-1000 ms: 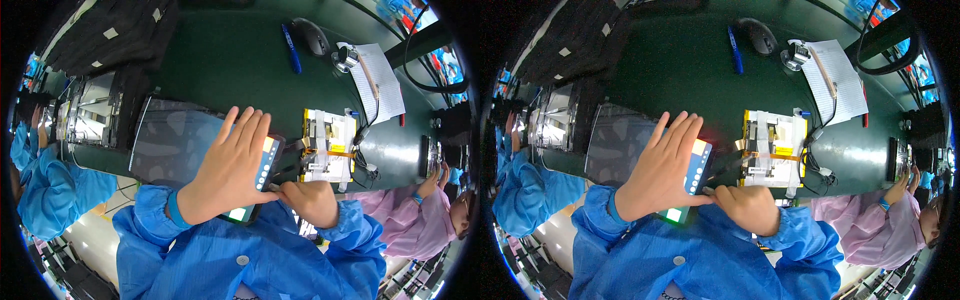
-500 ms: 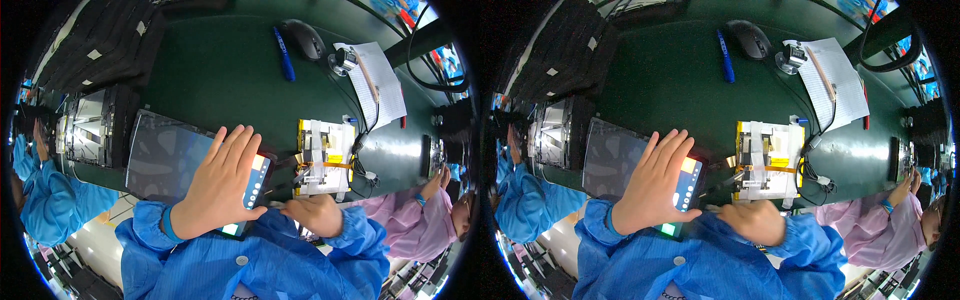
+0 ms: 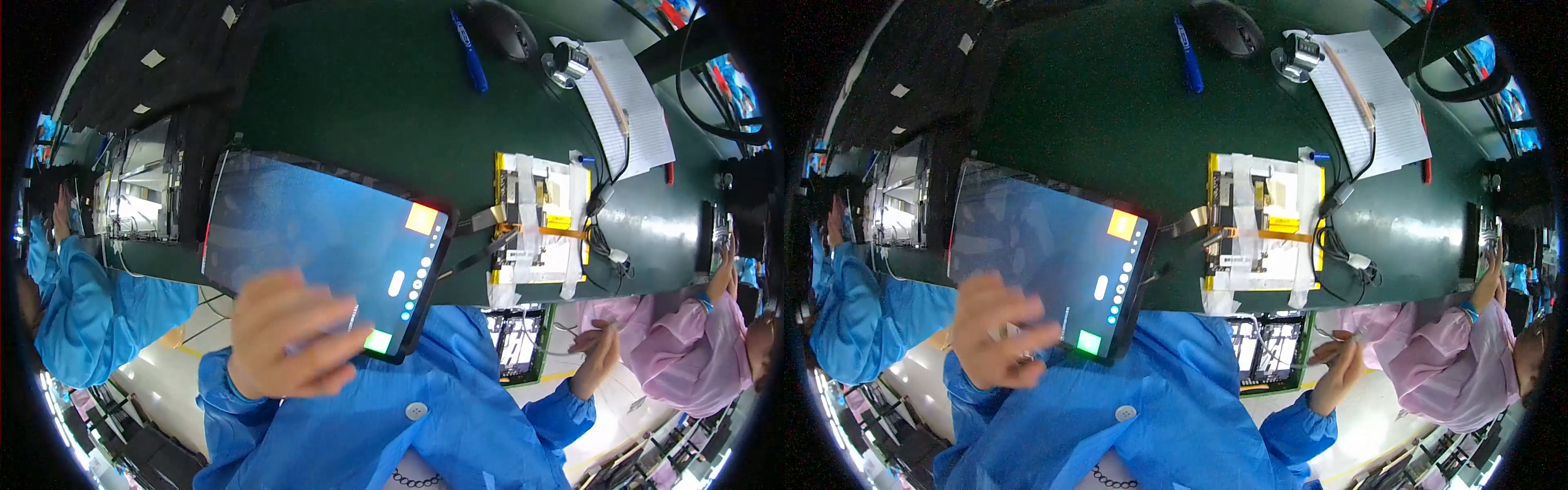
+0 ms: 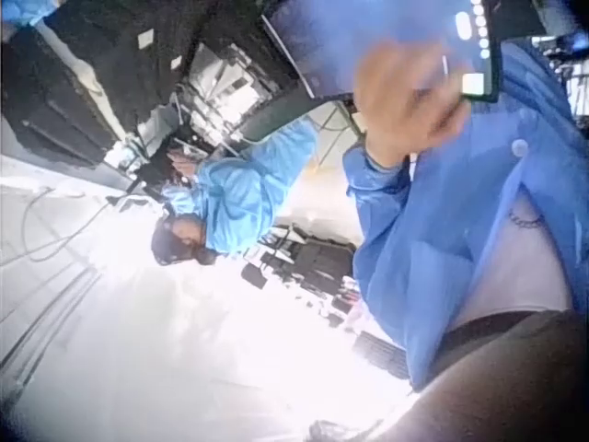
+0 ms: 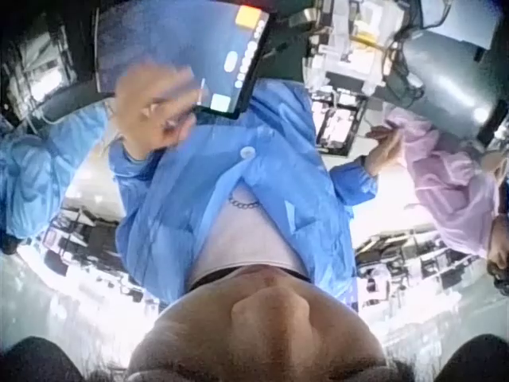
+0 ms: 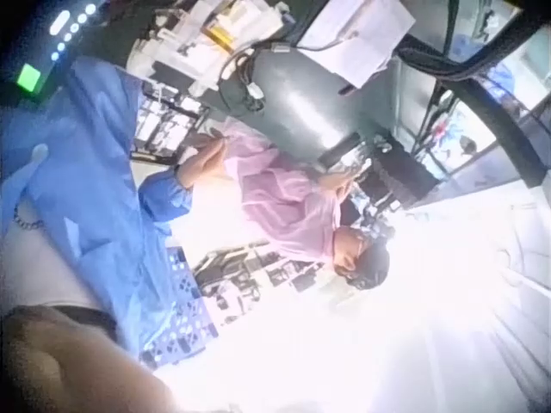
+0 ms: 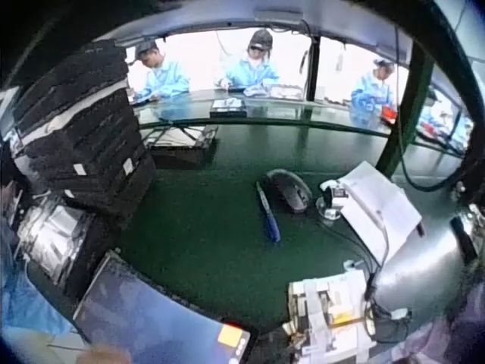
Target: The person assembles and tests tablet screen components, including a tablet, tablet screen, ribbon cable, chassis, and battery, at a workstation. The person uses a pen, tweezers, and stylus for precise manipulation.
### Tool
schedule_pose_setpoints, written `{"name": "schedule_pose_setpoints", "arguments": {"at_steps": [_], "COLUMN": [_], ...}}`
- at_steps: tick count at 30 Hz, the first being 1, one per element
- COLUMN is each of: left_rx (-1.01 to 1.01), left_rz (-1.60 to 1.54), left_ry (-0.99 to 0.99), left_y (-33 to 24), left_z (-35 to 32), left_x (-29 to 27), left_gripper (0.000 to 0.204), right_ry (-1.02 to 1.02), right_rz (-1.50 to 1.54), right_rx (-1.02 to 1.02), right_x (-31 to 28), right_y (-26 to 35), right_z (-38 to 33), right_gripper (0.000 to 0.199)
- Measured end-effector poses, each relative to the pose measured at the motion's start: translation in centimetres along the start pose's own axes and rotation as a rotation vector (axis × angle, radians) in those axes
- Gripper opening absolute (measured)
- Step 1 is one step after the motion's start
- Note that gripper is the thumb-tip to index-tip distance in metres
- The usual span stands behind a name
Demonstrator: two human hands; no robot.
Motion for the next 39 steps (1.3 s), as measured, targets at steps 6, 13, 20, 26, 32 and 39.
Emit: {"name": "schedule_pose_setpoints", "arguments": {"at_steps": [6,13,20,26,32,39], "left_rx": [0.154,0.127,0.153,-0.021,0.014,0.404], "left_rz": [0.252,0.195,0.157,-0.112,-0.019,0.250], "left_ry": [0.086,0.421,0.405,0.275,0.154,0.078], "left_y": [-2.6,-2.3,-2.1,-0.3,-0.6,-1.7], "left_z": [-2.7,3.0,5.1,7.8,12.7,14.7], "left_x": [4.0,6.3,7.5,4.1,5.9,10.8], "left_gripper": [0.026,0.053,0.049,0.055,0.051,0.011], "right_ry": [0.613,0.801,1.056,1.144,0.846,0.676], "right_rz": [-0.694,-0.453,-0.398,-0.402,-0.425,-0.484], "right_rx": [0.197,-1.128,-1.240,-1.248,-1.243,-1.141], "right_x": [1.9,13.1,21.2,22.5,19.7,15.4], "right_y": [-1.7,18.1,18.3,18.3,19.1,15.1], "right_z": [-1.2,0.6,3.3,3.0,3.3,1.1], "right_gripper": [0.027,0.027,0.024,0.019,0.017,0.043]}}
Point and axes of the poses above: each hand's wrist, its own z-axis towards the middle knuckle, its own x-axis out of the palm, y = z × x, the point moved 7 cm from there along z, towards the middle knuckle, and after that the axes turned 2 degrees about -z, right-handed, at the moved point
